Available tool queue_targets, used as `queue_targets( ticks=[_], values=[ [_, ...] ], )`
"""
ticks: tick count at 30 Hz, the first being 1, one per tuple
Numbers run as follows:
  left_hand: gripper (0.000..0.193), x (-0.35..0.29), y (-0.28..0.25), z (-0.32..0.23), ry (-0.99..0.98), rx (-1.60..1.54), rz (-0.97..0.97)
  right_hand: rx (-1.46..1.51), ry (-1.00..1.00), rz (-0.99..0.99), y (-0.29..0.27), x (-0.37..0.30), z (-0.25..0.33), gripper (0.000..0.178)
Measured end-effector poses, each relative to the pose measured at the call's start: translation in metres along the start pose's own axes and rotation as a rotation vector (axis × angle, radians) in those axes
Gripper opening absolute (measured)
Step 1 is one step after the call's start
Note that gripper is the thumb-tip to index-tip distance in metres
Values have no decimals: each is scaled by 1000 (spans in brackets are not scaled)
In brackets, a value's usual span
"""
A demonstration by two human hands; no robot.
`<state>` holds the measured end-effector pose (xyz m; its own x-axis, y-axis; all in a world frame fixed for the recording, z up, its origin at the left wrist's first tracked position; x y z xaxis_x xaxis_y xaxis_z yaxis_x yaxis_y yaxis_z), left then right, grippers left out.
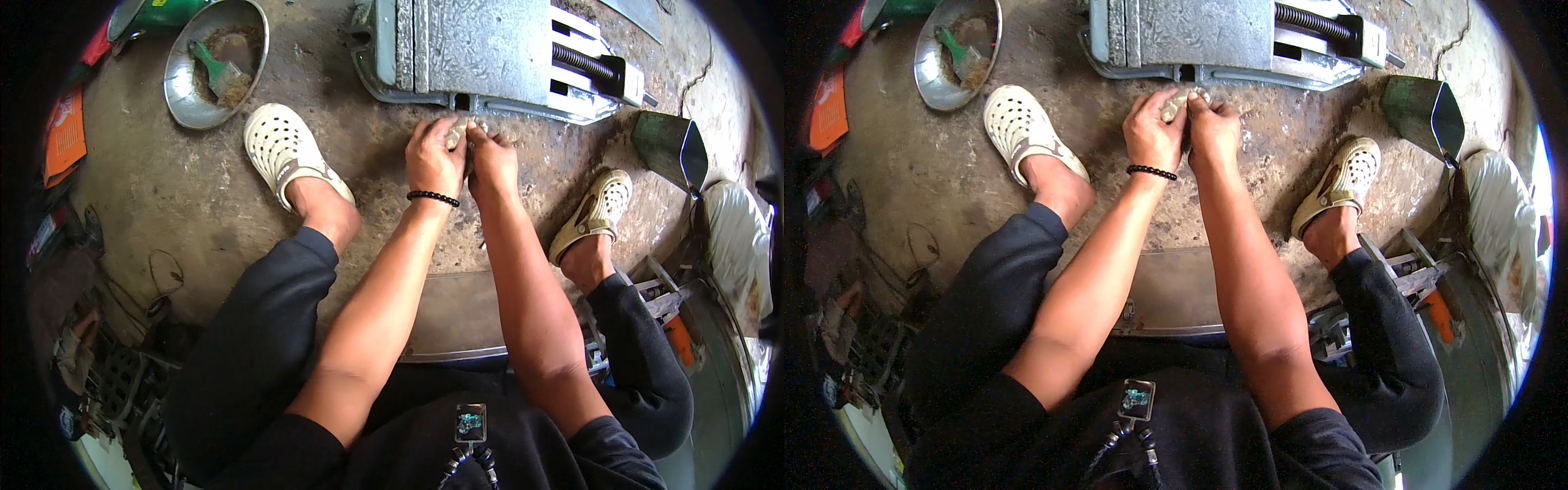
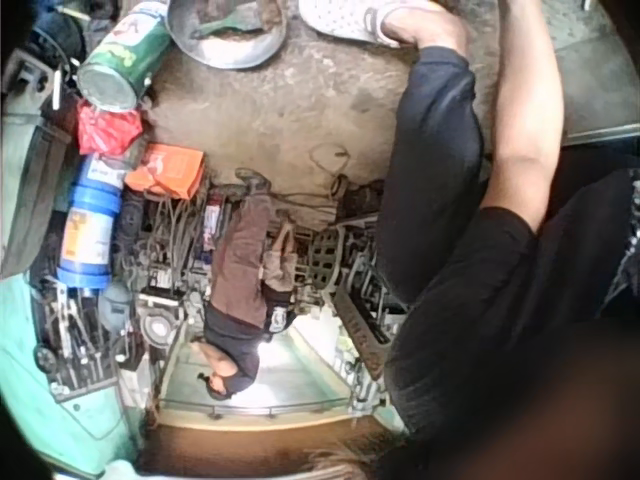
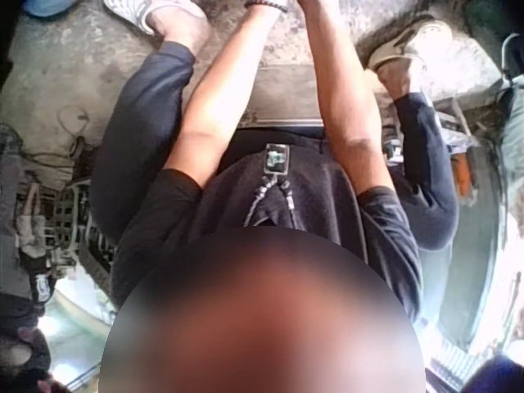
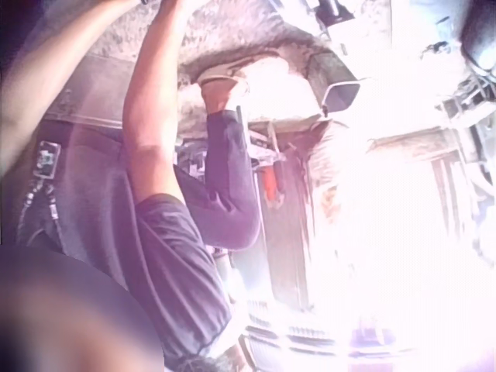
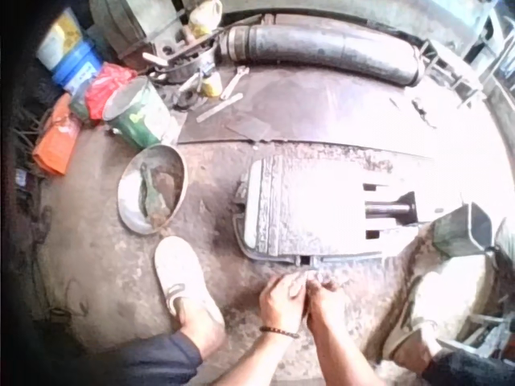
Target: The person sits on the floor and cleans a metal object using a cloth and a paintbrush. They wipe the surface, apply a substance from a container, and continue cleaning different areas of the object.
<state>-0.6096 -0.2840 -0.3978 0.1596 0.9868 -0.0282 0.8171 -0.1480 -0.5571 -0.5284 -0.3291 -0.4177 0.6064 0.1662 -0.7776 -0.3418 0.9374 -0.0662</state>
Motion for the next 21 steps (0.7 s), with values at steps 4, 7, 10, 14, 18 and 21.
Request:
queue_targets(
  ticks=[4,7,10,14,18,21],
  values=[
    [39,3,-2,-1,109,-99,75,62,-79,-48,6,16,1,17],
    [45,5,-4,2,164,-123,138,-20,-165,-147,11,24,-4,19],
    [42,10,-5,5,226,-117,130,-109,-206,-278,17,28,-9,23],
    [41,17,-5,10,214,-57,165,-90,-281,-360,26,27,-10,22],
    [41,24,-5,13,224,-87,157,-104,-290,-405,33,24,-7,22],
    [40,26,-6,16,192,-73,170,-160,-319,-434,35,25,-7,22]
  ],
)
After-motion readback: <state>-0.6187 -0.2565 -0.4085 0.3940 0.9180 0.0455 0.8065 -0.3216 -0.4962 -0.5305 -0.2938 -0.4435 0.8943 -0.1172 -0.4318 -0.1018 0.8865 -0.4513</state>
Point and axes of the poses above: each hand's wrist, its own x-axis towards the middle knuckle, its own y-axis out of the palm, z = x × y, the point moved 2 cm from there along x, towards the middle knuckle, and after that the axes turned 6 degrees about -z, right-handed, at the moved point
